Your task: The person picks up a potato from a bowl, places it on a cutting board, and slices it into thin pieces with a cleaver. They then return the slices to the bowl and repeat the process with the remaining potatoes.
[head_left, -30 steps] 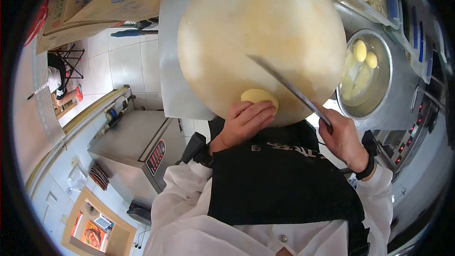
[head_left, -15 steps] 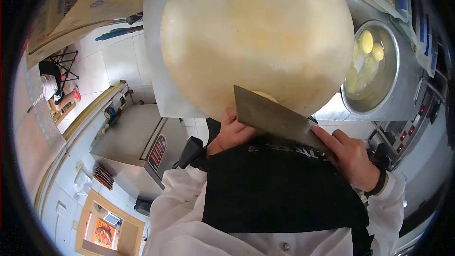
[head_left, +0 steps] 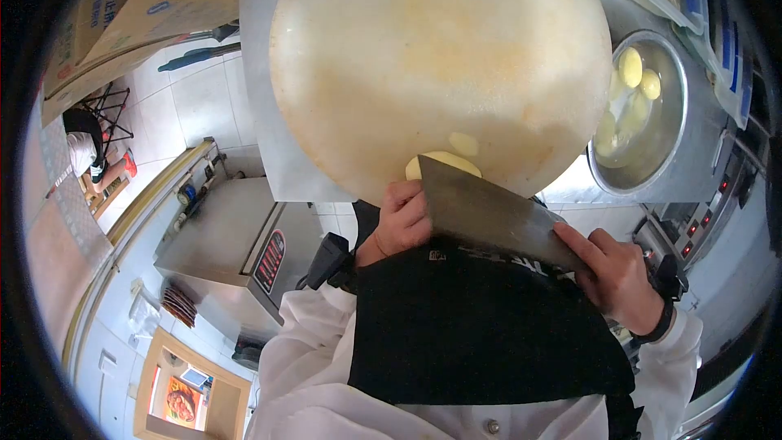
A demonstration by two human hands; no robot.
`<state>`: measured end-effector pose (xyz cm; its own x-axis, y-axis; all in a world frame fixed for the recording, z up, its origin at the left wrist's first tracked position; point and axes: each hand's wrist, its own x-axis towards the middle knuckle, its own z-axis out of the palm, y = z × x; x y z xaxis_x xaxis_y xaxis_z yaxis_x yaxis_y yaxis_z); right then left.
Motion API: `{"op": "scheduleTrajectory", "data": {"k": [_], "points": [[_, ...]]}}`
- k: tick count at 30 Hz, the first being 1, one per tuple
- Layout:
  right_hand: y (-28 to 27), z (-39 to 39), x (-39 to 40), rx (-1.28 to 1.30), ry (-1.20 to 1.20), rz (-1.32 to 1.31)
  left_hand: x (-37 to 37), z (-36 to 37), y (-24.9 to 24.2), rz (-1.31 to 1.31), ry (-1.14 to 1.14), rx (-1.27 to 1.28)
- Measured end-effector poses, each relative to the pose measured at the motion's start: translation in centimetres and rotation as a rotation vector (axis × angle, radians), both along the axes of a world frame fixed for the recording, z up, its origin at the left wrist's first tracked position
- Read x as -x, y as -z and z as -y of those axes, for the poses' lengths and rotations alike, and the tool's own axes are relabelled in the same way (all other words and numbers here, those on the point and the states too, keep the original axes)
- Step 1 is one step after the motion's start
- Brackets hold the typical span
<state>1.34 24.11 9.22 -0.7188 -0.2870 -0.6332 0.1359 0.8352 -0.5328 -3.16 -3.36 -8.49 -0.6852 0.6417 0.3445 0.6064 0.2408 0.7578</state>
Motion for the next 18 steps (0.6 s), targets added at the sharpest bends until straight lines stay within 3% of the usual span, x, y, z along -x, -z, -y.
{"op": "scheduleTrajectory", "data": {"k": [5,7,9,14,16,17,18], "points": [[2.2,1.1,0.5,0.027,0.041,-0.042,-0.8,-0.5,0.0,0.176,-0.045,0.045],[3.5,1.6,0.7,0.034,0.045,-0.085,0.9,-1.8,-1.2,-0.151,-0.139,-0.043],[4.2,1.9,0.9,0.077,0.104,-0.079,0.9,-1.8,-1.3,-0.159,-0.140,-0.025],[0.5,0.0,-0.3,0.057,0.026,-0.047,-1.7,0.6,1.0,-0.002,-0.003,-0.039],[-0.2,-0.1,-0.5,0.031,0.014,-0.021,-2.7,0.8,1.2,1.244,-0.243,0.061],[-0.3,-0.1,-0.5,0.027,0.019,-0.005,-2.7,0.7,1.3,1.244,-0.241,0.061],[-0.4,-0.1,-0.5,0.023,0.023,0.012,-2.1,0.4,0.6,0.984,-0.209,0.073]]}}
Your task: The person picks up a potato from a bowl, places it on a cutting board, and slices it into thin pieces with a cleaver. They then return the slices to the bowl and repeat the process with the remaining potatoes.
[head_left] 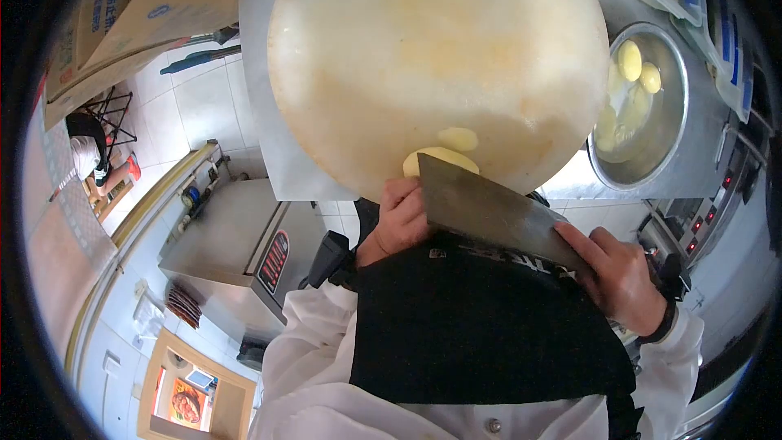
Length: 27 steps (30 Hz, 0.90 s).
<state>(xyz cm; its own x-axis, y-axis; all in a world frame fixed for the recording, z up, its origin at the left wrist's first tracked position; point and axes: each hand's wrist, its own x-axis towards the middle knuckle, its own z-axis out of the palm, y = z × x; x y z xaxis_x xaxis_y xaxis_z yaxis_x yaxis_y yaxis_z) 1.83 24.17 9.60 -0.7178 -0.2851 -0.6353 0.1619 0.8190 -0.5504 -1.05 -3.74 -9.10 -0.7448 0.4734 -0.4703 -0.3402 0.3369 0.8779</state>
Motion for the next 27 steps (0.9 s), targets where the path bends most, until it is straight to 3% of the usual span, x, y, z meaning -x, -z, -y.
{"op": "scheduleTrajectory", "data": {"k": [4,7,11,13,15,21,26,27], "points": [[3.0,1.5,0.8,0.008,0.014,-0.027,2.8,-1.3,-2.5,-1.029,0.201,0.077],[4.7,2.0,0.8,0.041,0.072,-0.113,3.1,-1.9,-2.0,-1.136,0.116,-0.008],[2.2,0.7,0.2,0.033,0.023,-0.090,2.1,-1.1,-1.0,-1.159,0.098,0.034],[0.6,0.4,-0.1,0.011,-0.013,-0.049,1.7,-0.1,-0.3,-0.994,0.219,-0.058],[-0.2,0.4,-0.2,-0.014,0.010,-0.030,1.9,-0.4,-0.9,-0.995,0.197,-0.053],[4.2,2.2,0.9,0.009,0.064,-0.119,2.9,-2.0,-2.1,-1.092,0.114,0.011],[2.5,1.1,0.6,0.025,0.051,-0.044,1.2,-1.3,-0.2,-1.186,0.046,-0.069],[1.7,0.7,0.3,0.030,0.011,-0.052,-1.5,-0.1,1.4,-0.525,-0.082,-0.108]]}}
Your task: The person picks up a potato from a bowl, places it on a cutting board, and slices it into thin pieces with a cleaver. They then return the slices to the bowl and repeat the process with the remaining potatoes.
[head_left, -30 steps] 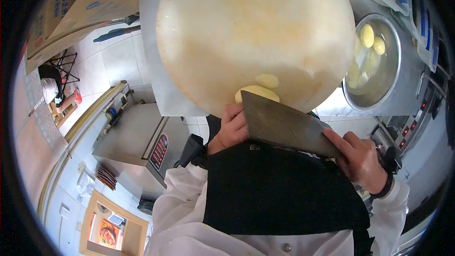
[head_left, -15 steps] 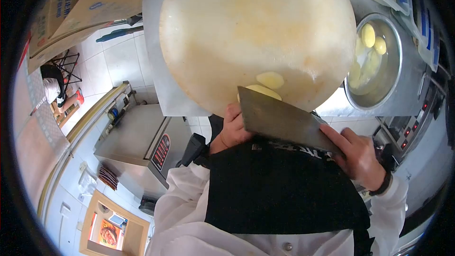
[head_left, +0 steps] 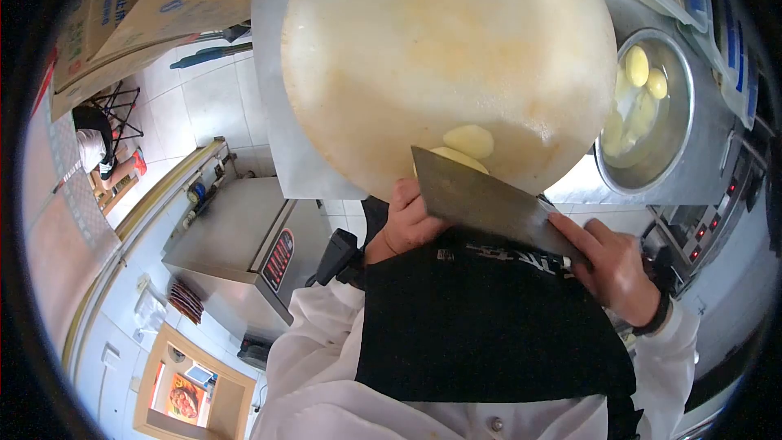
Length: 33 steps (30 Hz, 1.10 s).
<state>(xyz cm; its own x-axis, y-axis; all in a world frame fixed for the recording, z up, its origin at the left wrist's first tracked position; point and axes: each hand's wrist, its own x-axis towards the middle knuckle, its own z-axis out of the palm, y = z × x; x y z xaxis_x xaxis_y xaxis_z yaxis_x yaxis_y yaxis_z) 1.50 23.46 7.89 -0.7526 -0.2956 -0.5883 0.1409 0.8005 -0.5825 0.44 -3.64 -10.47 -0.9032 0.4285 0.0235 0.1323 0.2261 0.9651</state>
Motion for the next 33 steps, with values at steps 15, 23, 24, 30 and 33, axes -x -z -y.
{"op": "scheduleTrajectory", "data": {"k": [15,23,24,30,33], "points": [[1.4,0.5,0.2,0.003,0.021,-0.047,2.0,-0.3,-0.3,-0.504,0.149,0.079],[-1.1,0.2,0.0,-0.042,-0.002,0.059,2.8,-0.4,-1.2,-0.402,0.217,0.090],[-0.4,0.6,0.2,-0.057,-0.004,0.066,3.6,-1.0,-2.2,-0.508,0.154,0.111],[2.2,1.2,0.5,0.015,0.052,-0.050,4.5,-1.9,-3.1,-0.621,0.081,0.089],[-0.7,-0.2,0.0,0.012,-0.010,0.033,3.4,-0.7,-2.1,-0.580,0.141,0.092]]}}
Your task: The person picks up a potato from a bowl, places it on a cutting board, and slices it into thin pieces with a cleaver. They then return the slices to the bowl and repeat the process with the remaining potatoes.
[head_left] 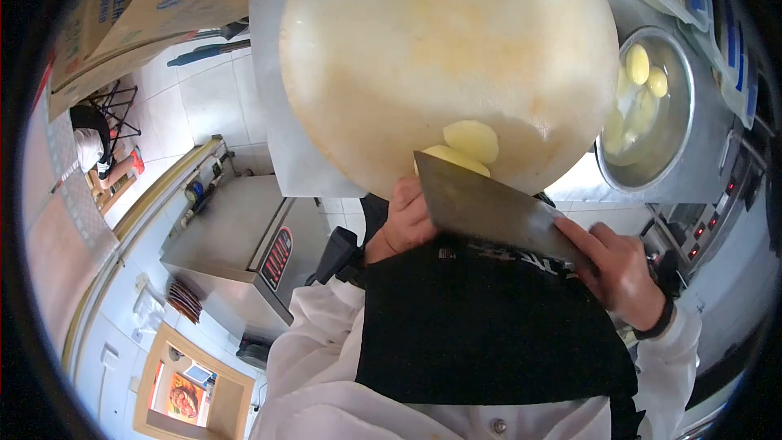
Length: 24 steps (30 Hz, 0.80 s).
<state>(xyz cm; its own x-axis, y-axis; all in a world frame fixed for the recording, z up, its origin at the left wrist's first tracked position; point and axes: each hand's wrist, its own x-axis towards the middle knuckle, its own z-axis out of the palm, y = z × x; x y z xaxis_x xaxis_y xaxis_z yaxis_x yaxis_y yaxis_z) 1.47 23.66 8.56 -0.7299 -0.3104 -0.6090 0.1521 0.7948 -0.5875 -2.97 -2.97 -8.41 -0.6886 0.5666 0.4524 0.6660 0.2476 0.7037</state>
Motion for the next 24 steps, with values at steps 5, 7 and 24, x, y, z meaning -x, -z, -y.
{"op": "scheduleTrajectory", "data": {"k": [5,7,24], "points": [[-1.4,0.0,-0.1,-0.036,-0.011,0.025,-0.9,0.5,1.1,0.040,0.055,0.003],[-0.1,0.7,0.1,-0.035,0.007,0.031,-1.9,1.1,1.5,0.494,0.067,-0.004],[0.4,0.9,0.5,-0.027,0.026,0.050,-1.5,1.0,1.6,0.223,0.103,-0.030]]}}
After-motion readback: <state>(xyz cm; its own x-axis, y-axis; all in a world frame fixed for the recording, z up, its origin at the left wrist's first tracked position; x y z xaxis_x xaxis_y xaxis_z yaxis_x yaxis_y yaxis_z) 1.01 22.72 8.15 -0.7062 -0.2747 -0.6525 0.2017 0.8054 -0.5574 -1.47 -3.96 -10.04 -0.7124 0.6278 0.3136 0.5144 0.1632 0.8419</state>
